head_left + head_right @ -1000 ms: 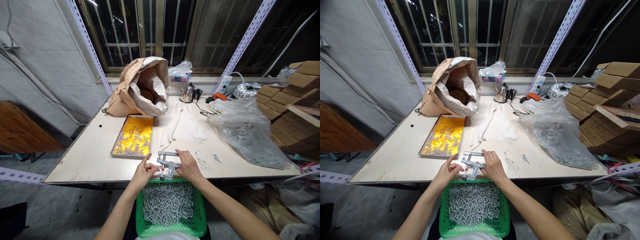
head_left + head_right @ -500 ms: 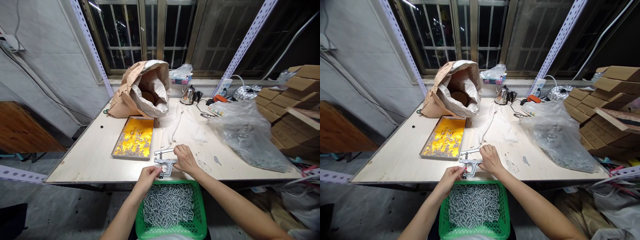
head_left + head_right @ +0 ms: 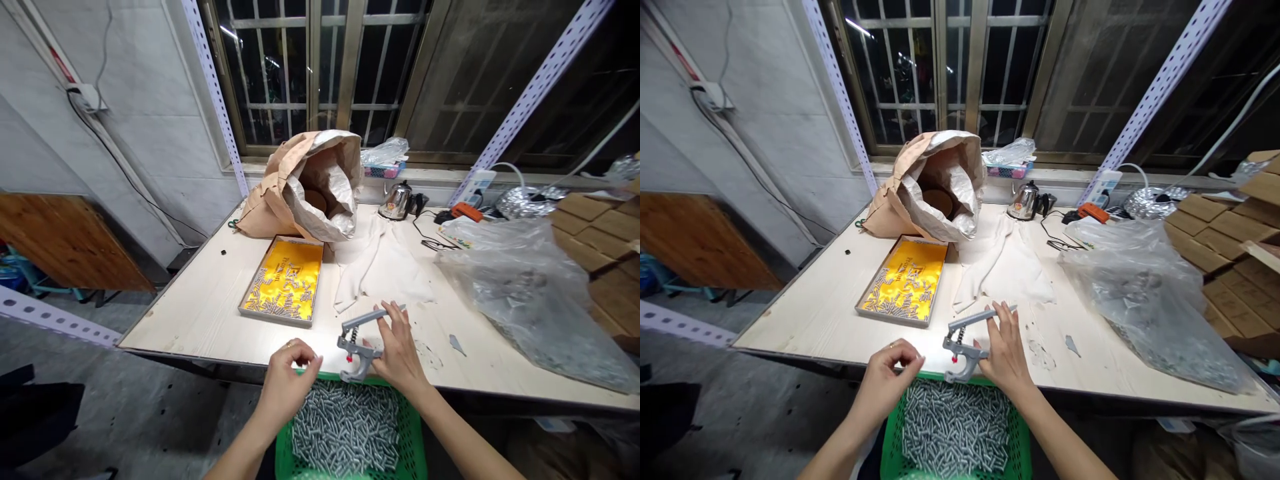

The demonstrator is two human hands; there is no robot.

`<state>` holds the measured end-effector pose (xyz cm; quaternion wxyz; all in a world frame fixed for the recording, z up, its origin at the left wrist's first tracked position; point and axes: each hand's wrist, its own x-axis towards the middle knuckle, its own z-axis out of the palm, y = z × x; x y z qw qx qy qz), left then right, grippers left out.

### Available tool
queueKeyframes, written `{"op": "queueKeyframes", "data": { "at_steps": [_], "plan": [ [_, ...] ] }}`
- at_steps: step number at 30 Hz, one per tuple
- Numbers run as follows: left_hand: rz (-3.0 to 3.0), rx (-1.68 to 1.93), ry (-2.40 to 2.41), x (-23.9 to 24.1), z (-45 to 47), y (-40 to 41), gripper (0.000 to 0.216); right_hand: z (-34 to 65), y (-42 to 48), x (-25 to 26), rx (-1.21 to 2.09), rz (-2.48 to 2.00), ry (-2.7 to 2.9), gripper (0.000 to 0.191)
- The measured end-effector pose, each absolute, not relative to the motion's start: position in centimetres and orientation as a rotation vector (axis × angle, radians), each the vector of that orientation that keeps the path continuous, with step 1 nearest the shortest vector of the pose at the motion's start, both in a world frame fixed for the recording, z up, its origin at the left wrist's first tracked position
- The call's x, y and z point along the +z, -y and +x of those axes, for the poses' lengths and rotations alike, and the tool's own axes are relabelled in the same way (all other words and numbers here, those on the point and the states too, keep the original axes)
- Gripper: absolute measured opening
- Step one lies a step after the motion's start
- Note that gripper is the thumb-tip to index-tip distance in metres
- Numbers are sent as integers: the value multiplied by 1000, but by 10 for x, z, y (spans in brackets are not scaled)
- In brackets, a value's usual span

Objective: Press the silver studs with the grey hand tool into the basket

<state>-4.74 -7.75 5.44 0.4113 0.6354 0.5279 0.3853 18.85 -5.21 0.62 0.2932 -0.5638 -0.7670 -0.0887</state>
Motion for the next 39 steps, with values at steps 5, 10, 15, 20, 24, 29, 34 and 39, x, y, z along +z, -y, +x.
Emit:
{"op": "queueKeyframes", "data": {
  "at_steps": [5, 10, 15, 20, 24, 29, 34, 39],
  "plan": [
    [1860, 659, -1395, 54, -74, 42, 24, 200, 60, -8, -211, -1501, 2041, 64],
    [1950, 546, -2122, 44, -98, -74, 28, 200, 59, -13, -252, -1504, 2049, 60],
    [1915, 433, -2238, 35, -103, -147, 30, 198, 59, -14, -263, -1527, 2063, 62],
    [1931, 286, -2160, 25, -94, -168, 23, 198, 60, -15, -231, -1549, 2083, 65],
    [1989, 223, -2018, 17, -88, -153, 18, 201, 61, -18, -213, -1549, 2070, 64],
    [2000, 169, -1943, 16, -92, -142, 20, 199, 58, -22, -194, -1522, 2064, 60],
    [1899, 229, -2196, 28, -105, -166, 26, 189, 57, -18, -159, -1495, 2061, 61],
    [1869, 282, -2167, 24, -92, -179, 22, 186, 60, -17, -132, -1525, 2040, 60]
  ]
}}
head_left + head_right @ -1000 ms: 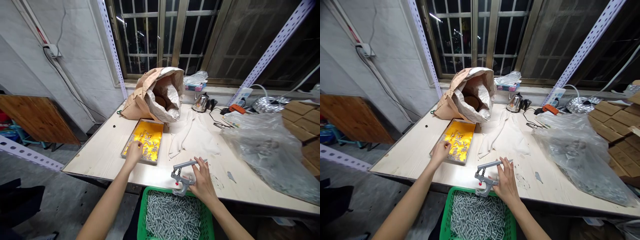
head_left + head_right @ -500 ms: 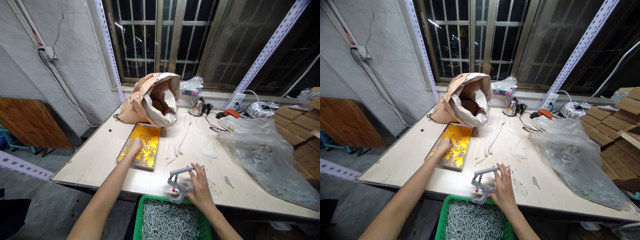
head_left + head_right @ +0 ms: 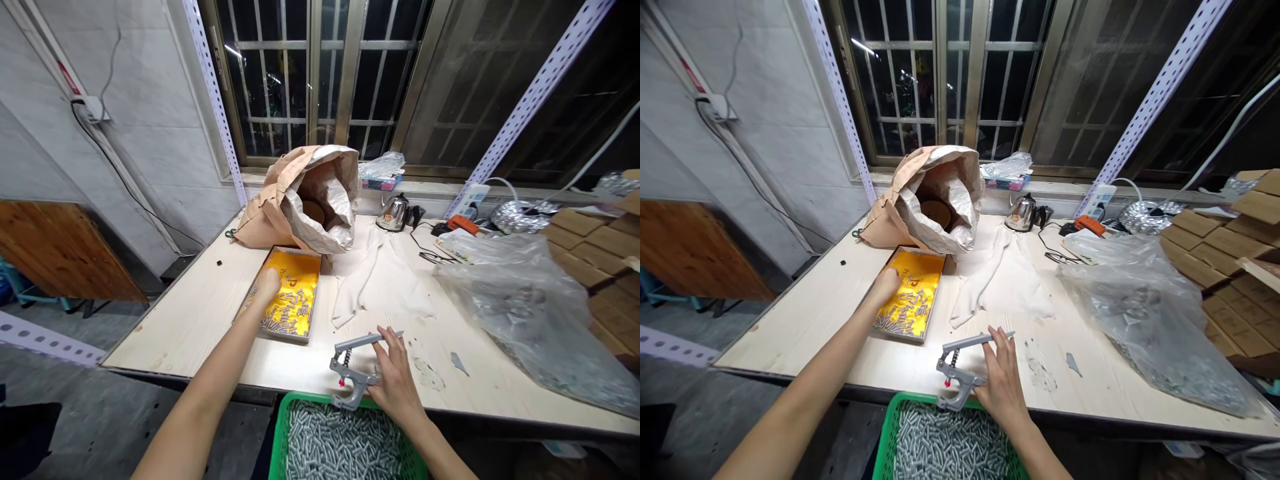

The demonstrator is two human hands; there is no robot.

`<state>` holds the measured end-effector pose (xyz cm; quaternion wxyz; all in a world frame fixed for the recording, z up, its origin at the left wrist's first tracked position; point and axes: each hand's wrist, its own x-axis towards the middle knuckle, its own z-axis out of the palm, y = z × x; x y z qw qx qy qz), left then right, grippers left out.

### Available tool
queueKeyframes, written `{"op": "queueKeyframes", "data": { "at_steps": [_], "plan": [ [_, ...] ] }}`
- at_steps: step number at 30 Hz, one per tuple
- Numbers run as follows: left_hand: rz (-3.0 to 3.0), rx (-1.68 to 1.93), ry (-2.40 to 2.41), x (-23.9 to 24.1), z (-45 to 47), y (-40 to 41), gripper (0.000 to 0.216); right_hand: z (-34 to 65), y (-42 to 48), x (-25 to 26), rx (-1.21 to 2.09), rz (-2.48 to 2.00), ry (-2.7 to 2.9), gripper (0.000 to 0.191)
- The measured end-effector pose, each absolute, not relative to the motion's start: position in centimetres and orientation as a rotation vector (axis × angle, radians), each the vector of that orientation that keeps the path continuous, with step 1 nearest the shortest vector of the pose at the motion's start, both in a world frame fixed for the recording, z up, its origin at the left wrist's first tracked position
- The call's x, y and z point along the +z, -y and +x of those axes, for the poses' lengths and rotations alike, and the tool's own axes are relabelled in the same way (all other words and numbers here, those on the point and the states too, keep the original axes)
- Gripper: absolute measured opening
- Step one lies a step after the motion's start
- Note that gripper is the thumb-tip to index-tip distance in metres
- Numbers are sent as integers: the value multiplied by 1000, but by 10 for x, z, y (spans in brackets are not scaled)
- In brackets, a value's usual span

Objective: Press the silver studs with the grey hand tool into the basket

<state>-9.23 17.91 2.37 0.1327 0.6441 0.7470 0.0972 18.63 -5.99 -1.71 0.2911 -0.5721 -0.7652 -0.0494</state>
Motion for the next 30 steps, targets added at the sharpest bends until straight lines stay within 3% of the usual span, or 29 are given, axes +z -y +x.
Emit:
{"op": "queueKeyframes", "data": {
  "at_steps": [9, 15, 18, 23, 30],
  "plan": [
    [1662, 589, -1940, 27, -74, -171, 14, 188, 70, -18, -172, -1567, 2006, 57],
    [1481, 773, -1527, 24, -61, -74, 23, 191, 58, -7, -225, -1715, 1930, 56],
    [1089, 858, -1184, 16, -42, -18, 27, 185, 45, 4, -219, -1738, 1940, 61],
    [757, 818, -1063, 8, -21, 23, 28, 172, 34, 15, -187, -1736, 2016, 69],
    [857, 681, -1185, 11, -19, 26, 24, 169, 40, 14, -174, -1741, 2097, 70]
  ]
}}
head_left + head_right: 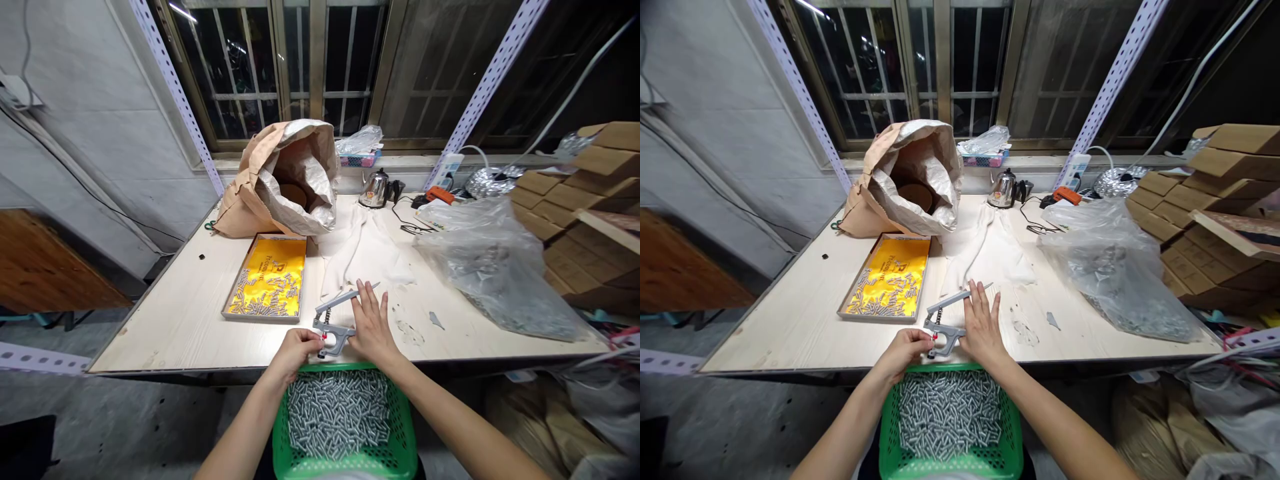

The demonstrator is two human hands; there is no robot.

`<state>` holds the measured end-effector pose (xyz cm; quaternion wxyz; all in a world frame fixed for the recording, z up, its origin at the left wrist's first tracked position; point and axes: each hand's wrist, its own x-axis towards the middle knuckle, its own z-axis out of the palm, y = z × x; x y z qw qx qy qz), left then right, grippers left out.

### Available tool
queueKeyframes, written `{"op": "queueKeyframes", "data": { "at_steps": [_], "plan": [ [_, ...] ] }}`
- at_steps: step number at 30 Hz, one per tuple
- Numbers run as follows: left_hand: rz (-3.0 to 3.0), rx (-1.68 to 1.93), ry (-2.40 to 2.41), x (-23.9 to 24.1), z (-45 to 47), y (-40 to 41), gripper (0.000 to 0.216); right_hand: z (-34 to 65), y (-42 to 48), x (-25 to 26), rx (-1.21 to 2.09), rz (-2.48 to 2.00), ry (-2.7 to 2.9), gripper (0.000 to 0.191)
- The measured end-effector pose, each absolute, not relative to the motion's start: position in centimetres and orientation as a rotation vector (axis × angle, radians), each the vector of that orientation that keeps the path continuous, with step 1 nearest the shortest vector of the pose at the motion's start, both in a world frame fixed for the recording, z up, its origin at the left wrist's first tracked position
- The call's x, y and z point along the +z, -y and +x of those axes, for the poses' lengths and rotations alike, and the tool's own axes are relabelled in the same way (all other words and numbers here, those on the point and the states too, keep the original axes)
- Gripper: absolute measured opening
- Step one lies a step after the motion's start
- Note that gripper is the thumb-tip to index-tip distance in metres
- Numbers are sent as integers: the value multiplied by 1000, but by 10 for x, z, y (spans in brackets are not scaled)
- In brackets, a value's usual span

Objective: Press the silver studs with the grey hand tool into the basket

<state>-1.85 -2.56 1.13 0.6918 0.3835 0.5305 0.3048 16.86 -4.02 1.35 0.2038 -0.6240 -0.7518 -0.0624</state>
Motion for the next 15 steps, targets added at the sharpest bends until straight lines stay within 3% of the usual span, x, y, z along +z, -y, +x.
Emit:
{"op": "queueKeyframes", "data": {
  "at_steps": [15],
  "plan": [
    [1031, 650, -1176, 16, -18, 31, 24, 168, 44, 16, -199, -1726, 2051, 62]
  ]
}}
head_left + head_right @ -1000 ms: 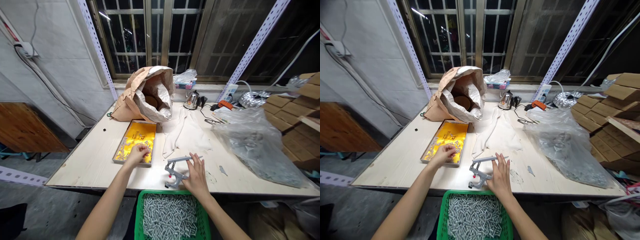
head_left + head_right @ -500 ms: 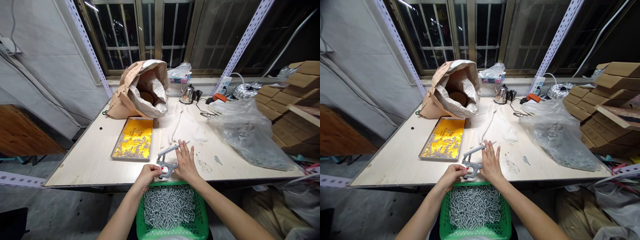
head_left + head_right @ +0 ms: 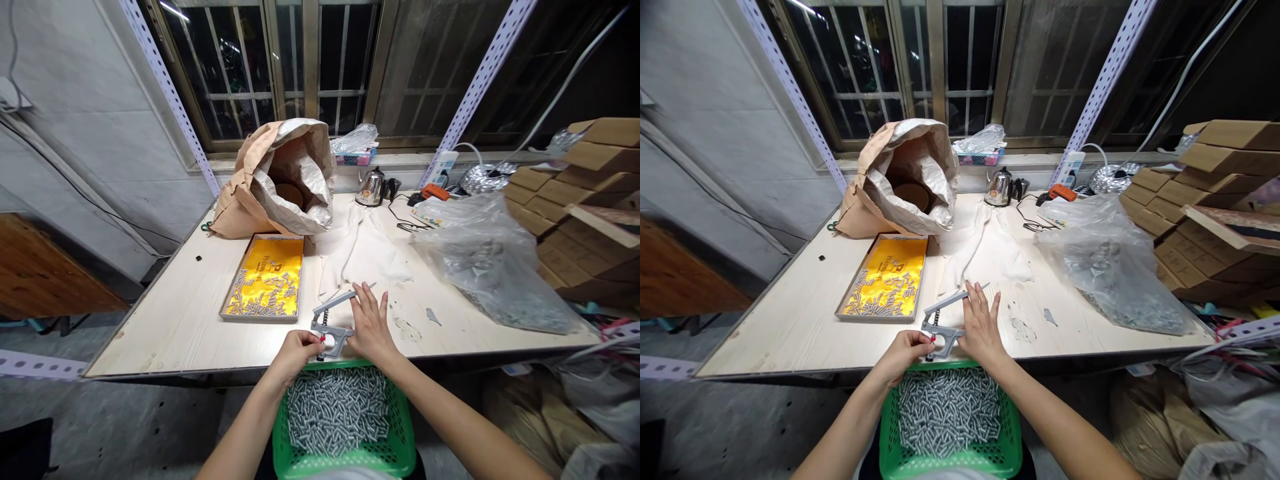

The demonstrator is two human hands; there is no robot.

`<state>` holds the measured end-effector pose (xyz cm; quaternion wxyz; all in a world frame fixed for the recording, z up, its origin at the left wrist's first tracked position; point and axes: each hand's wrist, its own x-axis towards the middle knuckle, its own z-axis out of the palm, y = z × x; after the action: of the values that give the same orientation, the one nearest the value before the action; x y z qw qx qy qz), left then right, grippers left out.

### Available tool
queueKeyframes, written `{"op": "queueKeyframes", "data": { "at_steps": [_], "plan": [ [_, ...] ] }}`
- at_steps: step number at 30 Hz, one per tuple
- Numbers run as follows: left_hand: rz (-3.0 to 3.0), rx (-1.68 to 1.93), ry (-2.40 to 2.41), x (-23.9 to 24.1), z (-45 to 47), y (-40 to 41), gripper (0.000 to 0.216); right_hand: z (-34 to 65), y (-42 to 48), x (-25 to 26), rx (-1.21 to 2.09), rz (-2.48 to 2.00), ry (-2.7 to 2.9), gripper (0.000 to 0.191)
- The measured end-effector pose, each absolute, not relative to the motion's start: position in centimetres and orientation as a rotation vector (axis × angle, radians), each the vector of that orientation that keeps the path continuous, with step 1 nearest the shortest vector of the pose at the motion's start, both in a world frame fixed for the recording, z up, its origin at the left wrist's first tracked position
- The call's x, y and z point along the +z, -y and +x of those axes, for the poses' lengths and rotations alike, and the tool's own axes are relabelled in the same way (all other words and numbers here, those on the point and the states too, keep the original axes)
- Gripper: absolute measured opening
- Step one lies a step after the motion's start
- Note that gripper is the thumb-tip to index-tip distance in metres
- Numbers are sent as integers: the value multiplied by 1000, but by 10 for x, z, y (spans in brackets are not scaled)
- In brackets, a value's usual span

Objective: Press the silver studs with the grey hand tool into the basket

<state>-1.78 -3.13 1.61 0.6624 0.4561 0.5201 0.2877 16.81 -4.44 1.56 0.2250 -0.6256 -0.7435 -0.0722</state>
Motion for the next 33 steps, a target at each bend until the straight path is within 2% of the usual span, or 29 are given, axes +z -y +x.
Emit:
{"op": "queueKeyframes", "data": {
  "at_steps": [5, 9, 13, 15, 20, 24, 27, 33],
  "plan": [
    [943, 650, -1066, 25, -23, 33, 32, 173, 40, 20, -160, -1736, 2094, 28],
    [800, 773, -1089, 33, -30, 33, 47, 178, 31, 17, -88, -1860, 2295, 26],
    [812, 787, -1161, 35, -28, 35, 54, 178, 21, 14, -49, -1830, 2452, 8],
    [830, 771, -1137, 34, -24, 36, 54, 176, 19, 16, -56, -1814, 2485, 7],
    [928, 751, -1155, 27, -18, 41, 37, 173, 18, 31, -147, -1787, 2411, 27],
    [1007, 804, -1202, 19, -18, 44, 22, 172, 22, 36, -226, -1637, 2310, 27],
    [1112, 906, -1214, 19, -19, 47, 16, 168, 31, 32, -303, -1574, 2190, 41],
    [1495, 1105, -1367, 46, -37, 62, 19, 169, 52, 23, -355, -1717, 2049, 66]
  ]
}}
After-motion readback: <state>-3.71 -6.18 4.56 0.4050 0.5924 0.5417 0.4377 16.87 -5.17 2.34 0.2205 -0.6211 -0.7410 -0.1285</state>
